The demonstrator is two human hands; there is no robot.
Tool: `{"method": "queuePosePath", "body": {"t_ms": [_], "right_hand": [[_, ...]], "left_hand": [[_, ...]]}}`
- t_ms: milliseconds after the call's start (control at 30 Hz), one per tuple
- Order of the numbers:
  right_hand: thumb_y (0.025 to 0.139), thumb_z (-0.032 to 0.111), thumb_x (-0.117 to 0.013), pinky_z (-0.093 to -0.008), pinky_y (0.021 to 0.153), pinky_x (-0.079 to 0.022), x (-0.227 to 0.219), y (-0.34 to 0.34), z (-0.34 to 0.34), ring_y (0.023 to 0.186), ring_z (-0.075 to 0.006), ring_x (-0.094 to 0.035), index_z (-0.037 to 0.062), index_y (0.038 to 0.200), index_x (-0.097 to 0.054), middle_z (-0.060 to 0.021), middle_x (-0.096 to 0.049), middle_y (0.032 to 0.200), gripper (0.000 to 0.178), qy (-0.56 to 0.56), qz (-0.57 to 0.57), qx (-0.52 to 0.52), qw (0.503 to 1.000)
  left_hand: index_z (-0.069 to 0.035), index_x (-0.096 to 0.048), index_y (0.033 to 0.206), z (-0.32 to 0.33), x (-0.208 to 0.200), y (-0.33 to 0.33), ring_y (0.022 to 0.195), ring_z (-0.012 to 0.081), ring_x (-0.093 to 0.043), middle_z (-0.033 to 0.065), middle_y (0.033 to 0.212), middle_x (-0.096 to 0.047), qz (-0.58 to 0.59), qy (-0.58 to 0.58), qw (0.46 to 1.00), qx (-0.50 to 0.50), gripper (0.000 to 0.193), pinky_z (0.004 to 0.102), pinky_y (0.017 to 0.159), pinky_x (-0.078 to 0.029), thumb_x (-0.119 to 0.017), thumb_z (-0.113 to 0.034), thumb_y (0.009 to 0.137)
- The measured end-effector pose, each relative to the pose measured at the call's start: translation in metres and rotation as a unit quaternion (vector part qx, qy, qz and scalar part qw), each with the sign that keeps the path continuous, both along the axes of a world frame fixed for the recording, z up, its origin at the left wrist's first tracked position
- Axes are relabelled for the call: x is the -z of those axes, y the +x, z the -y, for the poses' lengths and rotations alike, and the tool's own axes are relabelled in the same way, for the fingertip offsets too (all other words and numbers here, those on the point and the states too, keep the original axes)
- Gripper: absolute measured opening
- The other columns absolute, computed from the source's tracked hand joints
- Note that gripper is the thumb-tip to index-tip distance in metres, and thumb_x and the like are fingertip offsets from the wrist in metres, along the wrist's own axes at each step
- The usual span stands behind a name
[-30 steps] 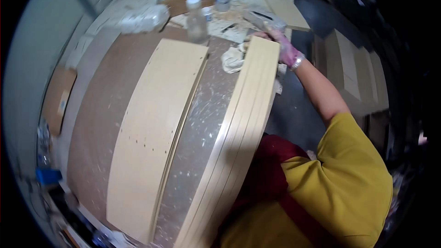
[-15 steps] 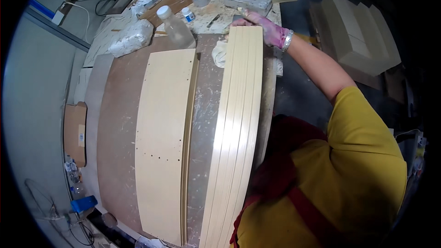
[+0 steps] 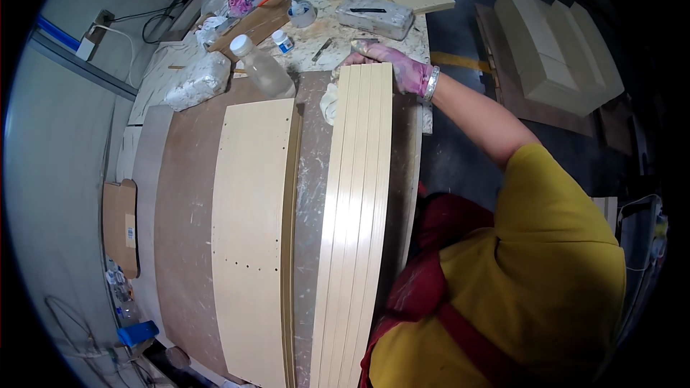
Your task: The person wipes the surface of light-colored wooden boards with a white cloth. They repeatedly pick up a clear bottle, pour liquid onto the cloth, and continue wiping the boards. The person also uses a small grey block to rub the edges of the wood.
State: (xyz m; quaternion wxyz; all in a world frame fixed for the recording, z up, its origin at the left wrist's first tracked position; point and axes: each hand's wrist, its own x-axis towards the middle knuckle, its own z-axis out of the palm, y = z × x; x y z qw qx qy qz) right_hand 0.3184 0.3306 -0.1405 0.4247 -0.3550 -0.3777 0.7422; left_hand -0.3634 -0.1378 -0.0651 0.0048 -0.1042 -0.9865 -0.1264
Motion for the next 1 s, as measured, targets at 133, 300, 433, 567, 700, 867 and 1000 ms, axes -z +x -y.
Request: {"method": "queuePosePath", "body": {"t_ms": [133,300,433,567,700,867,1000], "right_hand": [[0.102,0.039,-0.037,-0.0278,0.095,-0.047,0.025,0.002,-0.009,0.105,-0.0131,-0.062,-0.0017,0.118,-0.059,-0.0105,-0.064,0.118,0.049,-0.017,-0.108,-0.063,0.992],[0.088,0.036,-0.063,-0.0301,0.095,-0.043,0.040,-0.001,0.003,0.107,-0.0143,-0.058,0.0100,0.115,-0.063,-0.0047,-0.062,0.118,0.037,-0.053,-0.076,-0.002,0.996],[0.089,0.037,-0.059,-0.0323,0.110,-0.028,0.057,0.005,0.007,0.125,-0.0193,-0.047,0.0076,0.130,-0.056,-0.0066,-0.054,0.134,0.051,0.080,-0.034,-0.003,0.996],[0.096,0.022,-0.048,-0.0286,0.105,-0.034,0.026,0.008,0.016,0.118,-0.0156,-0.051,0.0050,0.131,-0.053,-0.0053,-0.057,0.129,0.039,0.199,0.039,-0.066,0.977],[0.098,0.019,-0.047,-0.0243,0.099,-0.038,0.086,-0.003,0.007,0.113,-0.0113,-0.051,0.0062,0.135,-0.048,-0.0022,-0.053,0.131,0.039,0.149,-0.045,-0.024,0.988],[0.100,0.017,-0.042,-0.0225,0.101,-0.034,0.043,0.002,0.004,0.115,-0.0090,-0.049,0.0050,0.139,-0.042,-0.0013,-0.053,0.132,0.041,0.016,0.057,-0.123,0.991],[0.096,0.012,-0.046,-0.0250,0.105,-0.033,0.157,-0.006,-0.019,0.127,-0.0097,-0.041,0.0038,0.137,-0.043,-0.0048,-0.048,0.135,0.042,0.349,0.066,-0.069,0.932]], "left_hand": [[-0.003,-0.053,0.127,-0.122,-0.016,0.066,0.083,0.0120,-0.054,0.0056,0.097,-0.058,0.144,0.342,0.881,0.294,0.039,0.0224,0.067,-0.044,-0.062,-0.015,0.090],[0.000,-0.054,0.120,-0.316,-0.066,0.333,0.099,0.0159,-0.058,0.0079,0.108,-0.060,0.343,0.354,0.685,0.537,0.037,0.0284,0.087,-0.048,-0.066,-0.003,0.085],[0.002,-0.056,0.118,-0.415,-0.072,0.472,0.090,0.0129,-0.059,0.0088,0.102,-0.063,0.326,0.298,0.596,0.670,0.038,0.0257,0.076,-0.049,-0.070,-0.011,0.085],[0.003,-0.056,0.112,-0.453,-0.058,0.519,0.083,0.0112,-0.059,0.0079,0.095,-0.065,0.370,0.242,0.602,0.665,0.036,0.0252,0.071,-0.048,-0.070,-0.015,0.085],[0.001,-0.055,0.105,-0.468,-0.052,0.531,0.078,0.0101,-0.057,0.0055,0.089,-0.064,0.345,0.196,0.612,0.684,0.029,0.0248,0.069,-0.047,-0.070,-0.015,0.085],[0.001,-0.053,0.101,-0.456,-0.053,0.542,0.071,0.0099,-0.054,0.0055,0.080,-0.060,0.294,0.157,0.628,0.703,0.029,0.0254,0.066,-0.047,-0.071,-0.013,0.083],[0.000,-0.051,0.100,-0.453,-0.060,0.553,0.070,0.0159,-0.058,0.0113,0.080,-0.061,0.208,0.114,0.627,0.742,0.031,0.0301,0.066,-0.048,-0.071,-0.012,0.081]]}}
